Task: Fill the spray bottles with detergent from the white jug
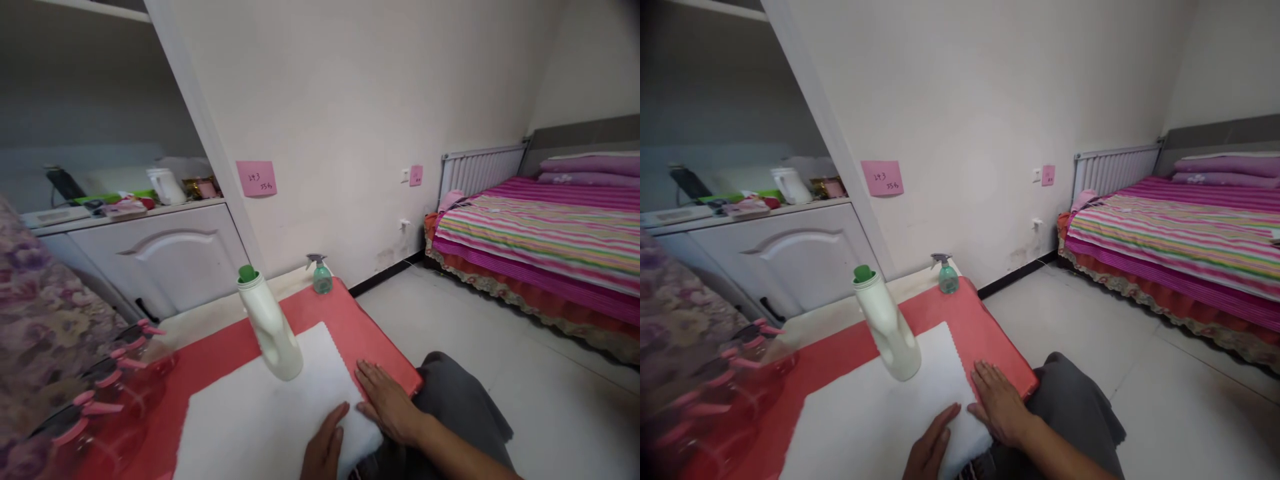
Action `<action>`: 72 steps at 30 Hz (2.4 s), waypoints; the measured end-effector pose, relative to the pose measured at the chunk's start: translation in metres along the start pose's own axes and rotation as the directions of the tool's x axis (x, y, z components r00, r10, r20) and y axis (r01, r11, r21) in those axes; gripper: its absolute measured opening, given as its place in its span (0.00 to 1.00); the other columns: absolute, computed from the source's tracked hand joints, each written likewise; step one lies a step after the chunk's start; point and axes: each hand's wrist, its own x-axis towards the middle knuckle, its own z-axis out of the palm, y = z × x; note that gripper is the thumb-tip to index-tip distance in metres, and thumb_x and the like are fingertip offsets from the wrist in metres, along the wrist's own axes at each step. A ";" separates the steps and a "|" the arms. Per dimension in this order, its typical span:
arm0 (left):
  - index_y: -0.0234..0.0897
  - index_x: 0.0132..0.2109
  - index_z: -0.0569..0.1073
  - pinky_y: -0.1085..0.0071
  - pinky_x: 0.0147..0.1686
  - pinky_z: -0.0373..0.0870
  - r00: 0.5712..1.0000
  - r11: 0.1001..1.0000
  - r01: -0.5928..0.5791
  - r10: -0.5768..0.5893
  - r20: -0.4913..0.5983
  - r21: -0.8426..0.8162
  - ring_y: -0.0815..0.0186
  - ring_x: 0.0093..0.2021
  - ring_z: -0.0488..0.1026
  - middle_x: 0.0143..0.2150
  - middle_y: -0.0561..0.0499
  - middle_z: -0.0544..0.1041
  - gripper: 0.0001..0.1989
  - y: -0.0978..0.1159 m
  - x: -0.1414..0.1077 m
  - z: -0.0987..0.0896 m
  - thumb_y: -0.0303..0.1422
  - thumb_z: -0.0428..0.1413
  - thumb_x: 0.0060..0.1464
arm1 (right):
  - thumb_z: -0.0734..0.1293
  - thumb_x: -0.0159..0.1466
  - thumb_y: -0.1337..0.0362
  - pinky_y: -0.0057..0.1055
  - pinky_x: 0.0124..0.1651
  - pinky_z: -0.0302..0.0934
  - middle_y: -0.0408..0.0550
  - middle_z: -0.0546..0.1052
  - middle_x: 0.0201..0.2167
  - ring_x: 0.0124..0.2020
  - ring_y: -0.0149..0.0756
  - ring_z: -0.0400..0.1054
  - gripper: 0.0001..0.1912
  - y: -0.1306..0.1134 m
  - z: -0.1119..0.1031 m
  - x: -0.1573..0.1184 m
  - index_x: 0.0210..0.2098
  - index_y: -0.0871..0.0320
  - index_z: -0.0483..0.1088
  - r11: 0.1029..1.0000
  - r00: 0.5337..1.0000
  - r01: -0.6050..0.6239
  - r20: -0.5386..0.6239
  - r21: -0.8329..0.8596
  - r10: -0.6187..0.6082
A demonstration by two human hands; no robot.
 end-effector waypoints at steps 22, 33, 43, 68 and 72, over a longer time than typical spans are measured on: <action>0.37 0.70 0.47 0.60 0.56 0.64 0.957 0.776 -0.053 0.218 -0.189 0.629 0.58 0.61 0.68 0.63 0.44 0.70 0.32 -0.017 -0.009 0.015 0.35 0.47 0.62 | 0.54 0.68 0.46 0.47 0.70 0.41 0.61 0.47 0.70 0.70 0.51 0.41 0.39 -0.016 -0.006 0.016 0.67 0.70 0.50 0.964 0.963 -0.261 -0.092 -0.059 0.255; 0.32 0.58 0.70 0.47 0.52 0.65 0.968 0.643 0.189 0.005 -0.251 0.742 0.47 0.58 0.69 0.60 0.34 0.72 0.26 -0.060 -0.047 -0.031 0.42 0.41 0.62 | 0.56 0.66 0.43 0.47 0.71 0.37 0.56 0.45 0.71 0.71 0.48 0.37 0.41 -0.067 0.052 0.039 0.69 0.62 0.46 0.997 0.999 -0.044 -0.006 0.068 0.044; 0.32 0.57 0.72 0.48 0.53 0.65 0.966 0.621 0.214 -0.018 -0.259 0.754 0.49 0.58 0.70 0.60 0.36 0.72 0.25 -0.057 -0.045 -0.029 0.40 0.43 0.61 | 0.52 0.67 0.43 0.46 0.70 0.39 0.60 0.50 0.69 0.70 0.51 0.42 0.41 -0.020 0.023 0.050 0.67 0.68 0.51 0.975 0.975 -0.219 -0.050 -0.035 0.217; 0.33 0.57 0.71 0.50 0.53 0.64 0.949 0.614 0.239 0.016 -0.315 0.752 0.50 0.56 0.71 0.60 0.37 0.73 0.24 -0.062 -0.049 -0.020 0.40 0.46 0.59 | 0.51 0.68 0.43 0.47 0.70 0.41 0.61 0.50 0.69 0.70 0.51 0.43 0.41 -0.041 0.042 0.078 0.67 0.69 0.51 0.983 0.985 -0.172 -0.030 -0.057 0.171; 0.32 0.56 0.72 0.51 0.52 0.65 0.955 0.582 0.212 0.045 -0.292 0.785 0.51 0.55 0.72 0.58 0.37 0.74 0.23 -0.061 -0.049 -0.023 0.40 0.47 0.59 | 0.48 0.68 0.42 0.45 0.70 0.39 0.62 0.51 0.69 0.70 0.52 0.42 0.42 -0.012 0.029 0.087 0.67 0.72 0.50 0.974 0.977 -0.213 -0.049 -0.084 0.209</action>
